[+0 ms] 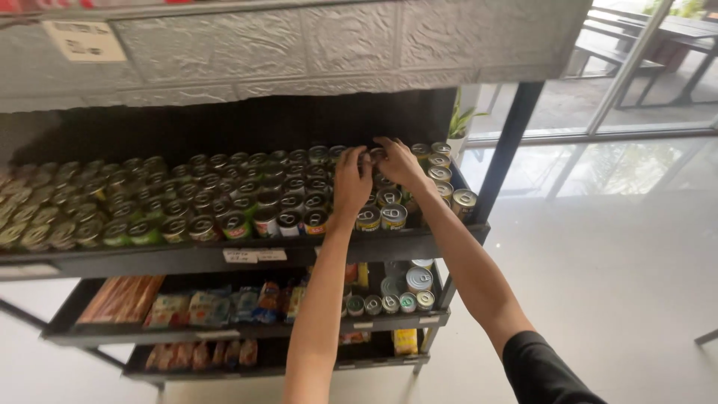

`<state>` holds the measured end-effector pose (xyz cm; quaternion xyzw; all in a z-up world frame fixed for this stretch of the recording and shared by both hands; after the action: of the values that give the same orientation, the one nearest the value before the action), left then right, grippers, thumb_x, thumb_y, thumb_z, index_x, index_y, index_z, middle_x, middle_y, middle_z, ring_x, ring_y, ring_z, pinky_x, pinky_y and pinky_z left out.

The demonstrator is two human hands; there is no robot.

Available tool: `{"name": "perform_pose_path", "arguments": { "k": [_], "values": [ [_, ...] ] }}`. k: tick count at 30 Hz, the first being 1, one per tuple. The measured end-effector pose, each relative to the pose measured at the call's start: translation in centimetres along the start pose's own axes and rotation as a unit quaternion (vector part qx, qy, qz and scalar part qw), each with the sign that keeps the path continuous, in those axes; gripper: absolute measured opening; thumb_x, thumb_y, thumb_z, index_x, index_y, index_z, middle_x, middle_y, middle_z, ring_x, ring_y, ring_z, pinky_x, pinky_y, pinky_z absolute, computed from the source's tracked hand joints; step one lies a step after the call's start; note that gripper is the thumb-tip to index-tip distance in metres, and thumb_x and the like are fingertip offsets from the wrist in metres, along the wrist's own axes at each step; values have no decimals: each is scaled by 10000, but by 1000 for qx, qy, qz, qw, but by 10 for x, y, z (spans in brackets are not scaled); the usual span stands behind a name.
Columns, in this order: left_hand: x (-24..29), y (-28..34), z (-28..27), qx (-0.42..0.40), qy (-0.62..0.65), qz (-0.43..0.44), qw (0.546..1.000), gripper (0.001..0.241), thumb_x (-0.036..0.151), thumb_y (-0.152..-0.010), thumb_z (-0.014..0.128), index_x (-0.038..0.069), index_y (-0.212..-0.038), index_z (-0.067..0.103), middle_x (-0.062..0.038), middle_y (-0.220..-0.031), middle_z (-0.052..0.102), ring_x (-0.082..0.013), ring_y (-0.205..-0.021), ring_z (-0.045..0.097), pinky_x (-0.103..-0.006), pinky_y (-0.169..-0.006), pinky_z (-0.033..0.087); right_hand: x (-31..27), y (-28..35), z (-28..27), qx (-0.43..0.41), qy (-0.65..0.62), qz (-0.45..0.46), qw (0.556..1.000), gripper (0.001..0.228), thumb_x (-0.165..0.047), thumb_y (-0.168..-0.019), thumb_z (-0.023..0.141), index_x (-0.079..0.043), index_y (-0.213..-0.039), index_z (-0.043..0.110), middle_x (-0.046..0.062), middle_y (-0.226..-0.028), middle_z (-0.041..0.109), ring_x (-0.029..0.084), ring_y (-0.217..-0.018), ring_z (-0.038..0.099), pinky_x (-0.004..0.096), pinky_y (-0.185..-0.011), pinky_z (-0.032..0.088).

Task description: Cleaning and organizing canned goods on grocery store shelves.

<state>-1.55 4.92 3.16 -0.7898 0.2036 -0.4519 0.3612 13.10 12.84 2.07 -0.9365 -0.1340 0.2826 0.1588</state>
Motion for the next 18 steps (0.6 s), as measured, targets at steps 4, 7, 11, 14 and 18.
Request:
{"name": "perform_pose_path", "arguments": {
  "k": [4, 7, 11, 14, 18],
  "values": [
    [-18, 7, -59, -23, 38, -120, 992, 342, 250, -1132, 478, 45, -1400, 530, -259, -1321, 517, -522, -1268, 522, -601, -926, 563, -90, 52, -20, -58, -83, -58, 993, 567, -134, -934, 522, -104, -1500, 519, 290, -1348, 556, 575, -1253, 531, 737, -983, 466],
    [-32, 42, -120, 5, 56, -222, 973, 365, 278, -1132, 495, 82, -1438, 531, -212, -1402, 518, -450, -1355, 497, -586, -1032, 516, -158, 86, -24, -118, -126, -73, 982, 509, -143, -1003, 520, -81, -1508, 528, 269, -1436, 532, 532, -1314, 498, 671, -1010, 460],
    [-21, 117, -225, 78, 64, -311, 945, 368, 299, -1124, 502, 77, -1405, 585, -188, -1367, 578, -396, -1324, 544, -559, -1063, 503, -241, 124, 12, -181, -239, -136, 944, 412, -161, -1082, 523, -25, -1470, 525, 305, -1449, 478, 565, -1358, 423, 696, -1013, 452],
    [-18, 187, -298, 146, 47, -339, 928, 405, 384, -1125, 494, 101, -1392, 603, -151, -1341, 606, -359, -1301, 566, -508, -1004, 544, -294, 161, 52, -237, -275, -175, 915, 394, -200, -1096, 533, -38, -1455, 545, 272, -1458, 477, 526, -1366, 438, 679, -1034, 448],
    [-40, 308, -376, 227, 13, -391, 892, 405, 356, -1132, 512, 55, -1388, 601, -184, -1358, 614, -387, -1311, 557, -514, -981, 555, -338, 215, 132, -279, -305, -236, 880, 337, -172, -1116, 545, -55, -1430, 583, 225, -1450, 501, 484, -1351, 475, 634, -1080, 418]
  ]
}}
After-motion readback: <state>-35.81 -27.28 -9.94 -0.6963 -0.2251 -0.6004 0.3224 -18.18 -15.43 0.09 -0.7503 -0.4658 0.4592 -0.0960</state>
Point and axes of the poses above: each hand's wrist, its own y-axis away from the middle knuckle, its own z-axis out of the palm, x = y × z, the point moved 7 cm from there along -y, towards the middle knuckle
